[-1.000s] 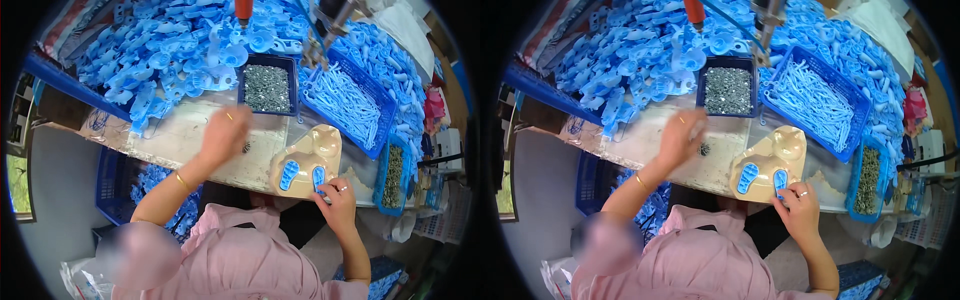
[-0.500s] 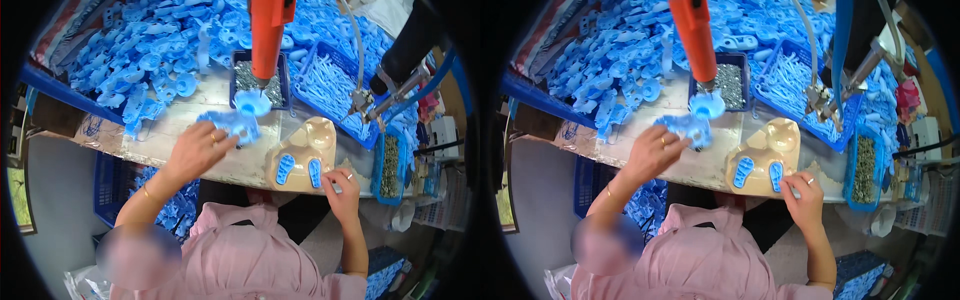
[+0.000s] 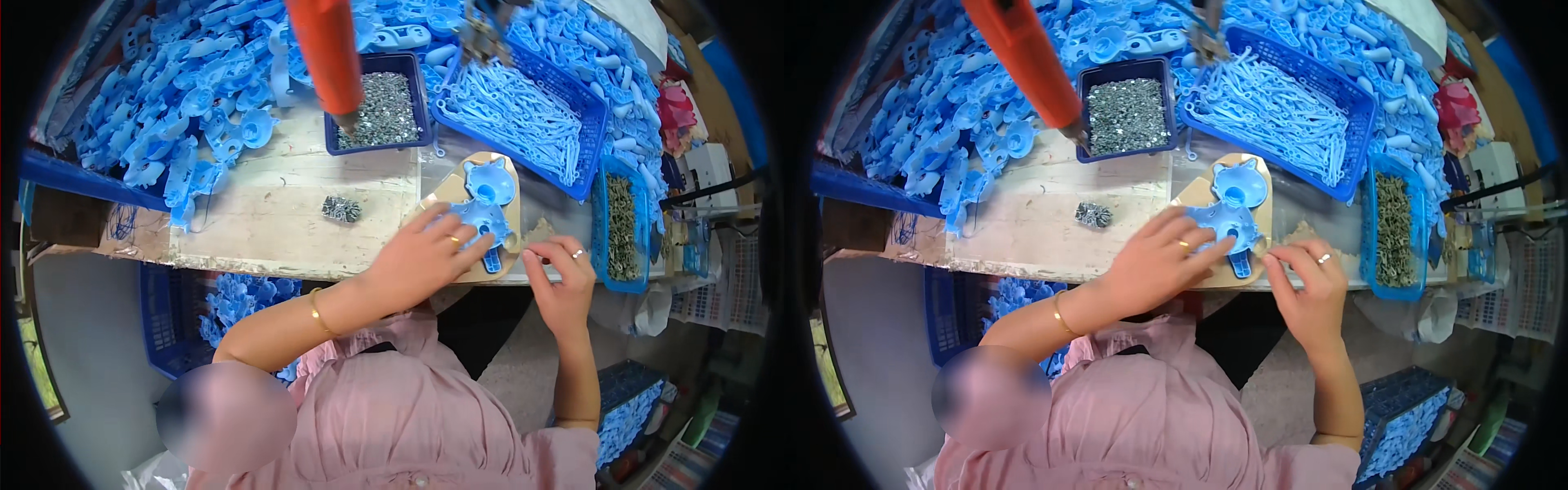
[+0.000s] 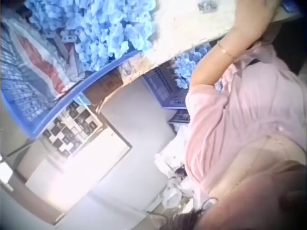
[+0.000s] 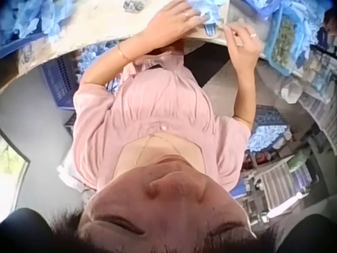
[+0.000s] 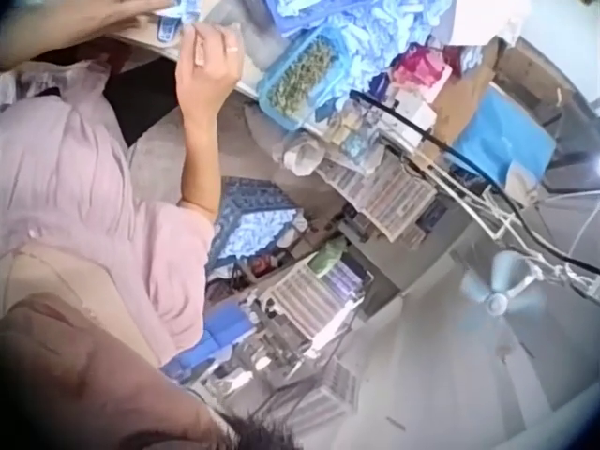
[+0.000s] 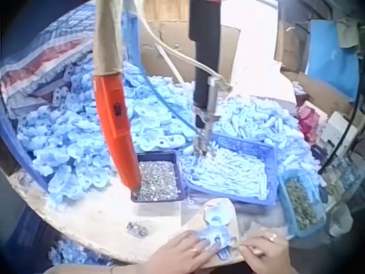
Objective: Assembling small blue plastic toy parts using an electric screwdriver and a press tool at a factory workbench.
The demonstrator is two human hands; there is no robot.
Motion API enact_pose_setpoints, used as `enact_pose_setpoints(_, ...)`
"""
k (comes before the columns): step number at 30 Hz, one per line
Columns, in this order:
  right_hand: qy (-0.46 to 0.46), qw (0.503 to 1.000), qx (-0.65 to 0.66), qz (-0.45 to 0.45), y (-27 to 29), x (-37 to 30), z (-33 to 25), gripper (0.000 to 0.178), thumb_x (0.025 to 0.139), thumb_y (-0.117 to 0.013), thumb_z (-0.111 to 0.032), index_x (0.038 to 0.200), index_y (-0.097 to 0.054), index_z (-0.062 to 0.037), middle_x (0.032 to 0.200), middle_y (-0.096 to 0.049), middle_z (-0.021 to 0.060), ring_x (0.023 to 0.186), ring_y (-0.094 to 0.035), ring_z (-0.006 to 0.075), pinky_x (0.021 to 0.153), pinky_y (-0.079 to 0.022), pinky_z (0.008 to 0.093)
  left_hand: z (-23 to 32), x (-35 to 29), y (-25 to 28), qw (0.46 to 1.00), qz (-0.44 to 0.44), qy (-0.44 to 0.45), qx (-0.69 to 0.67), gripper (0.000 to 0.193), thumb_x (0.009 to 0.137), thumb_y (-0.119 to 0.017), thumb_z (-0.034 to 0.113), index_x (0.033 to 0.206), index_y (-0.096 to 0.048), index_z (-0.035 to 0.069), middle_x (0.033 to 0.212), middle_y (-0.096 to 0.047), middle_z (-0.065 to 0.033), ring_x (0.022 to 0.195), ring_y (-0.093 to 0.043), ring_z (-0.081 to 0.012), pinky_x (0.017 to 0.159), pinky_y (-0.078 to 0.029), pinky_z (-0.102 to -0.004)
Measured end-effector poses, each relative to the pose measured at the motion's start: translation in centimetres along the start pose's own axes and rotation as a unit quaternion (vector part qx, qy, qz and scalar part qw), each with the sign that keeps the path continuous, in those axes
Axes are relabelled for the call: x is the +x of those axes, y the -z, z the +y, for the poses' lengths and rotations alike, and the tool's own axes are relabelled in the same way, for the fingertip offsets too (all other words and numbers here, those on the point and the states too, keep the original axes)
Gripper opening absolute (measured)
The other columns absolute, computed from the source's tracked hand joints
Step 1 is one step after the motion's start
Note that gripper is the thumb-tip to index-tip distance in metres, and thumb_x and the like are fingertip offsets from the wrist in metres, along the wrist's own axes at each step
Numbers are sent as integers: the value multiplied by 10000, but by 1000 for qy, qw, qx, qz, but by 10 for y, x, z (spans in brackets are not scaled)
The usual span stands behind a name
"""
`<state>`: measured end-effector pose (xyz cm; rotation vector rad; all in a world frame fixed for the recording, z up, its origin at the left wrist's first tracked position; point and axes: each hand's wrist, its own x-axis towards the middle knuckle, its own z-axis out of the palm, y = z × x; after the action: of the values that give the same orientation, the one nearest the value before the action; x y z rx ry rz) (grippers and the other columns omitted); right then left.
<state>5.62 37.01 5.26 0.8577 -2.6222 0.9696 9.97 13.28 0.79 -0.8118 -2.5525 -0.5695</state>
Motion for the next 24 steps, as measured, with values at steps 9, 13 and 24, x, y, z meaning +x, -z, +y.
enact_pose_setpoints(9,178,971,-10,-157,-49,14,6,406,771,-686,17,1164,-698,-87,1058,-661,60,950,-617,273,815,-530,372,-19,-23,4,972,-9,184,-145,888,692,-837,180,1463,-413,60,1455,-451,-170,1320,-431,-394,1120,-372,-480)
enact_pose_setpoints(13,196,957,-43,-210,-49,15,6,478,768,-622,-3,1230,-684,-109,1059,-656,51,935,-602,258,821,-531,364,-22,-29,-1,969,-21,188,-159,892,700,-834,194,1469,-404,57,1453,-452,-167,1333,-423,-396,1123,-371,-478)
enact_pose_setpoints(24,180,951,-4,-250,-41,29,13,330,840,-648,-59,1167,-691,-75,1061,-671,44,983,-619,259,830,-536,367,-19,-22,3,969,-36,189,-156,823,721,-832,193,1433,-449,41,1448,-467,-197,1335,-435,-403,1119,-373,-479)
